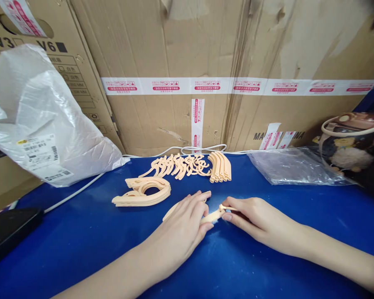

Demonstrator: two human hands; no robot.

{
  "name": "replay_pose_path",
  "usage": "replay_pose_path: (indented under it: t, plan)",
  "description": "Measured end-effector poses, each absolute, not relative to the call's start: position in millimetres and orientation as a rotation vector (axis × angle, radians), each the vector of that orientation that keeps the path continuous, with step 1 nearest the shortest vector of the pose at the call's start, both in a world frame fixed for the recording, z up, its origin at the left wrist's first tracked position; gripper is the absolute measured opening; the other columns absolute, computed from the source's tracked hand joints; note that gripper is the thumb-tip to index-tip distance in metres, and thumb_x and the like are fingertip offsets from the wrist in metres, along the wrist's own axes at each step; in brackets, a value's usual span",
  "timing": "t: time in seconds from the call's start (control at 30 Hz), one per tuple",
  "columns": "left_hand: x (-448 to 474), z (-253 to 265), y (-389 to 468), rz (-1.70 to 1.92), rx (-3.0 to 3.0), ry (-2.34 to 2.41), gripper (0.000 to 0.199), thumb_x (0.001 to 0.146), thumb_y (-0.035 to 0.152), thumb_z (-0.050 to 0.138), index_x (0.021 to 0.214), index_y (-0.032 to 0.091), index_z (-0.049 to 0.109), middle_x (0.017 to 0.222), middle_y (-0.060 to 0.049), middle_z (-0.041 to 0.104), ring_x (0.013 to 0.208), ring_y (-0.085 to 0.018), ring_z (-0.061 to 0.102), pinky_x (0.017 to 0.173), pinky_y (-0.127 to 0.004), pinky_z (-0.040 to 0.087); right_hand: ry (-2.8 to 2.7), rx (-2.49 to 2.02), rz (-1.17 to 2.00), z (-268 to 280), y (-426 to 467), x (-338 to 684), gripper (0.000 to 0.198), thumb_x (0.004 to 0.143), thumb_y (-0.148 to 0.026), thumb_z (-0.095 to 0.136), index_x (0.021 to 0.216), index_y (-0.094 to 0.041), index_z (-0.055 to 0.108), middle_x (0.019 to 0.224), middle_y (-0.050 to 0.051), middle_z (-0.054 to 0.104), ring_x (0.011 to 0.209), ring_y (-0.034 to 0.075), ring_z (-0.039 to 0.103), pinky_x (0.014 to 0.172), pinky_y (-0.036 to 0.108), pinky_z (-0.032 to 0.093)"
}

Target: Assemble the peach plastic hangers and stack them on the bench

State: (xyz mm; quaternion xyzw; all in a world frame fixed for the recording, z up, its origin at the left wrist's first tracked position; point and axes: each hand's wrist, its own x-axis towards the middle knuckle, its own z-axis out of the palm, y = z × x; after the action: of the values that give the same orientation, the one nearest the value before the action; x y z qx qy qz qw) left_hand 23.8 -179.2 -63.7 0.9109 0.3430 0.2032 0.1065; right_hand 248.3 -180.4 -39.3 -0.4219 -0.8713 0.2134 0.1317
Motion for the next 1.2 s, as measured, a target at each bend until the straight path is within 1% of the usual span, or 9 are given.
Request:
replay_pose_path:
  t: [0.1, 0.23, 0.33, 0.47, 0.6, 0.77, 1.0, 1.1, 1.2]
  plan:
    - [25, -59, -179, 0.526, 2.732, 1.024, 0.019, 0.099, 0.021, 0.035, 0.110, 0.016, 0.049, 0.141, -0.014, 0.045, 0.133, -0.026, 0.039, 0.106, -0.051, 0.039, -2.539, -1.294, 0.586, -41, -183, 247, 0.028, 0.100, -0.038, 0.031, 0.101, -0.021, 0.053, 0.077, 0.002, 0.064, 0.063, 0.016, 0.058, 0.058, 0.026, 0.037]
    - [25, -56, -178, 0.460, 2.761, 1.036, 0.028, 0.100, 0.023, 0.033, 0.123, 0.015, 0.047, 0.144, -0.014, 0.041, 0.134, -0.026, 0.037, 0.108, -0.050, 0.037, -2.429, -1.319, 0.603, -39, -182, 247, 0.029, 0.101, -0.038, 0.029, 0.107, -0.021, 0.052, 0.083, 0.003, 0.065, 0.070, 0.017, 0.061, 0.062, 0.026, 0.040]
    - [24, -55, -179, 0.477, 2.746, 1.020, 0.027, 0.100, 0.023, 0.032, 0.117, 0.014, 0.051, 0.144, -0.013, 0.041, 0.135, -0.025, 0.036, 0.108, -0.049, 0.037, -2.361, -1.327, 0.627, -38, -180, 247, 0.028, 0.101, -0.038, 0.029, 0.102, -0.021, 0.051, 0.085, 0.003, 0.065, 0.072, 0.017, 0.061, 0.064, 0.027, 0.041]
    - [24, -54, -179, 0.494, 2.740, 0.992, 0.023, 0.100, 0.022, 0.033, 0.110, 0.015, 0.053, 0.143, -0.013, 0.042, 0.135, -0.025, 0.036, 0.107, -0.051, 0.038, -2.403, -1.280, 0.640, -37, -181, 246, 0.029, 0.101, -0.036, 0.028, 0.089, -0.021, 0.050, 0.077, 0.001, 0.062, 0.067, 0.016, 0.058, 0.064, 0.027, 0.041]
    - [24, -55, -179, 0.519, 2.728, 0.993, 0.023, 0.100, 0.023, 0.032, 0.110, 0.016, 0.051, 0.143, -0.013, 0.042, 0.135, -0.025, 0.035, 0.108, -0.051, 0.036, -2.453, -1.234, 0.634, -37, -183, 246, 0.027, 0.101, -0.033, 0.027, 0.092, -0.021, 0.050, 0.077, 0.002, 0.061, 0.066, 0.016, 0.057, 0.064, 0.028, 0.041]
    - [25, -58, -181, 0.530, 2.745, 0.987, 0.025, 0.100, 0.022, 0.031, 0.112, 0.014, 0.051, 0.142, -0.013, 0.044, 0.134, -0.024, 0.036, 0.108, -0.050, 0.037, -2.509, -1.245, 0.622, -41, -183, 245, 0.025, 0.100, -0.038, 0.033, 0.094, -0.021, 0.049, 0.081, 0.003, 0.063, 0.066, 0.016, 0.059, 0.061, 0.027, 0.040]
    - [24, -61, -182, 0.629, 2.757, 0.964, 0.027, 0.100, 0.024, 0.029, 0.105, 0.016, 0.054, 0.139, -0.010, 0.048, 0.132, -0.021, 0.039, 0.107, -0.044, 0.040, -2.614, -1.275, 0.350, -47, -182, 243, 0.034, 0.101, -0.040, 0.025, 0.091, -0.020, 0.051, 0.080, 0.005, 0.064, 0.064, 0.019, 0.062, 0.056, 0.028, 0.038]
    - [24, -59, -181, 0.599, 2.755, 0.951, 0.025, 0.100, 0.023, 0.030, 0.107, 0.016, 0.053, 0.140, -0.009, 0.046, 0.133, -0.021, 0.037, 0.108, -0.043, 0.038, -2.545, -1.310, 0.463, -46, -183, 242, 0.034, 0.101, -0.041, 0.027, 0.095, -0.021, 0.053, 0.084, 0.005, 0.065, 0.071, 0.020, 0.063, 0.062, 0.029, 0.041]
    - [23, -59, -181, 0.585, 2.741, 0.963, 0.025, 0.100, 0.023, 0.030, 0.108, 0.016, 0.052, 0.141, -0.010, 0.044, 0.134, -0.022, 0.036, 0.109, -0.045, 0.037, -2.468, -1.328, 0.609, -44, -183, 240, 0.032, 0.100, -0.043, 0.030, 0.092, -0.021, 0.053, 0.080, 0.003, 0.063, 0.070, 0.018, 0.060, 0.065, 0.028, 0.041]
